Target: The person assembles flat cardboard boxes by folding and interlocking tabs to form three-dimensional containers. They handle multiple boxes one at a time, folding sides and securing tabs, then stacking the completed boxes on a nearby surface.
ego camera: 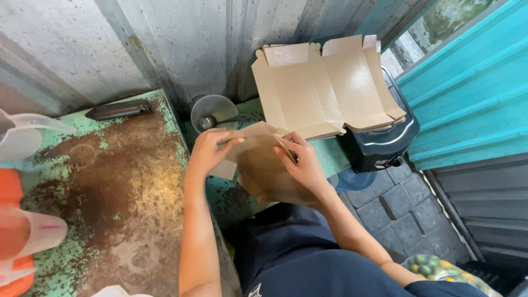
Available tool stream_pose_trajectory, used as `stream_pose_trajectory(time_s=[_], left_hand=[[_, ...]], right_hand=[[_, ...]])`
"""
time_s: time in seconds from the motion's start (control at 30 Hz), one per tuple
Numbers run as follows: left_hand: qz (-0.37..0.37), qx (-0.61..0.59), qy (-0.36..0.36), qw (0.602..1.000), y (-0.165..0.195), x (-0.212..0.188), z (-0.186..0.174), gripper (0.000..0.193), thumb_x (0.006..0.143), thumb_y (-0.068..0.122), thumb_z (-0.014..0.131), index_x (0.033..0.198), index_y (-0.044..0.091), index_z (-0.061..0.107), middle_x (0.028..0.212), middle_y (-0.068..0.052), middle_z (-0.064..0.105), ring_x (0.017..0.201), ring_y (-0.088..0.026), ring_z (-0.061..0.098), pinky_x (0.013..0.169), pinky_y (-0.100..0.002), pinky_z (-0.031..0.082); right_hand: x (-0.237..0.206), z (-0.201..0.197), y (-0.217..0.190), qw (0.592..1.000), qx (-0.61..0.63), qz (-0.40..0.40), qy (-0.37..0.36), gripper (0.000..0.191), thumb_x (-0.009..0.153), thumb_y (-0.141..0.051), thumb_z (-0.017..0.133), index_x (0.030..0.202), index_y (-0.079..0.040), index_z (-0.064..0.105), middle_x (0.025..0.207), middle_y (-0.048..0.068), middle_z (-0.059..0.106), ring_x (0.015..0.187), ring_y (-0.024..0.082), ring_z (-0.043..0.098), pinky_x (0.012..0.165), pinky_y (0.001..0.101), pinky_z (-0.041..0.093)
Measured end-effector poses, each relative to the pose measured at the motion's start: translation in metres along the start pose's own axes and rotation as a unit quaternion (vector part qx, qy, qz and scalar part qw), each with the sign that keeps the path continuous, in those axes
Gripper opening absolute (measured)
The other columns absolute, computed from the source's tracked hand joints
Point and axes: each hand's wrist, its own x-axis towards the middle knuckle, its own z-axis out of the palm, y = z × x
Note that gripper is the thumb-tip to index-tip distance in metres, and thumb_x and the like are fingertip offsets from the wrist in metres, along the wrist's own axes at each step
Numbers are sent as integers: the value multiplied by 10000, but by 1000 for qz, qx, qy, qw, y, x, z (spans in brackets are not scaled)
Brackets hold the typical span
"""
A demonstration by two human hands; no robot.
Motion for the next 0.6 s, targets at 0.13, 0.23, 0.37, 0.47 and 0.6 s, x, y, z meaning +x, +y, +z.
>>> stream_pose_trajectory(time_s=[0.13,0.23,0.37,0.47,0.6], left_hand=[[157,38,68,984,4,4,6,236,925,299,746,1120,169,773,1110,-54,779,1059,-282,684,1087,-427,444],[77,83,155,981,16,-1,27,466,911,282,733,1355,179,638,1287,-117,656,1219,-318,590,1110,-467,370],[-82,-95,233,964,44,-15,76,657,1017,272,676,1564,111,350,1453,-203,454,1311,-315,500,1142,-422,388],[-71,-403,231,883,55,-28,113,775,1003,282,642,1586,145,151,1499,-180,388,1331,-273,473,1101,-397,399],[-18,-450,249,857,39,-50,138,661,1038,234,628,1569,50,280,1460,-141,455,1344,-206,471,1116,-331,384]], right_hand=[[-14,3,7,987,157,-6,-45,320,990,-90,651,1302,-21,661,987,73,536,858,159,557,679,295,479],[-13,19,10,997,33,6,69,188,1016,-79,683,1196,-34,714,932,63,563,716,158,504,617,304,415],[-10,31,9,996,17,42,82,346,938,-81,708,1284,-73,707,824,58,510,632,135,479,580,286,406],[-10,36,6,997,69,43,12,529,854,-50,705,1373,-96,616,813,35,483,629,117,474,576,266,412],[-13,39,16,973,198,38,-113,602,859,-25,706,1411,-100,479,918,-31,526,739,73,524,629,222,447]])
